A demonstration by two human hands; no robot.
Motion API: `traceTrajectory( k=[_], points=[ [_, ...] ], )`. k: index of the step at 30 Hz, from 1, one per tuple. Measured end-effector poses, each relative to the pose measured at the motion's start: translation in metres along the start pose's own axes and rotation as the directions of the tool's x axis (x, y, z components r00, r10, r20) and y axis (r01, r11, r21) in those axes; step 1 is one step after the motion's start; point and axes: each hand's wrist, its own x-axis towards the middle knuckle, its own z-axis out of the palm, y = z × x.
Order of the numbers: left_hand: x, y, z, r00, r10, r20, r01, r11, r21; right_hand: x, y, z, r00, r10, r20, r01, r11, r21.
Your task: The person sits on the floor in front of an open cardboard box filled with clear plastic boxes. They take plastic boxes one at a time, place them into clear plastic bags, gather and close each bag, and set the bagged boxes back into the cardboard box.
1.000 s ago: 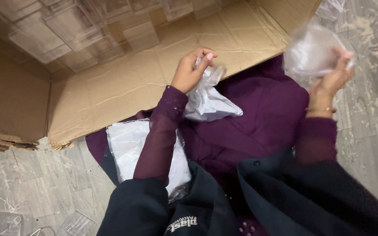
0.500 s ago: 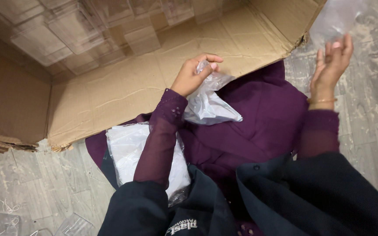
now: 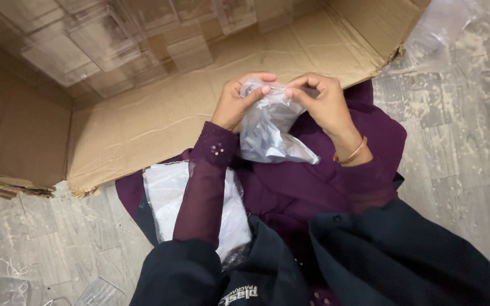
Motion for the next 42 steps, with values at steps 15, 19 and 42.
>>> traceTrajectory(
  k=[15,19,42],
  points=[
    [-0.007,-0.022,-0.021,0.995,-0.078,-0.056,0.079,0.997,0.011,0.005,0.02,0.025,0.993,-0.106,-0.06,0.118,0.963,0.242],
    [-0.021,-0.008,-0.053,0.994,-0.108,-0.017,0.099,0.952,-0.288,0.014,0.037,0.027,0.933,0.216,0.289,-0.359,0.641,0.678],
    [0.002,-0.036,-0.098,0.884,0.198,-0.424,0.035,0.875,0.482,0.053,0.057,0.049,0.97,-0.108,-0.22,0.068,0.981,-0.182]
  ],
)
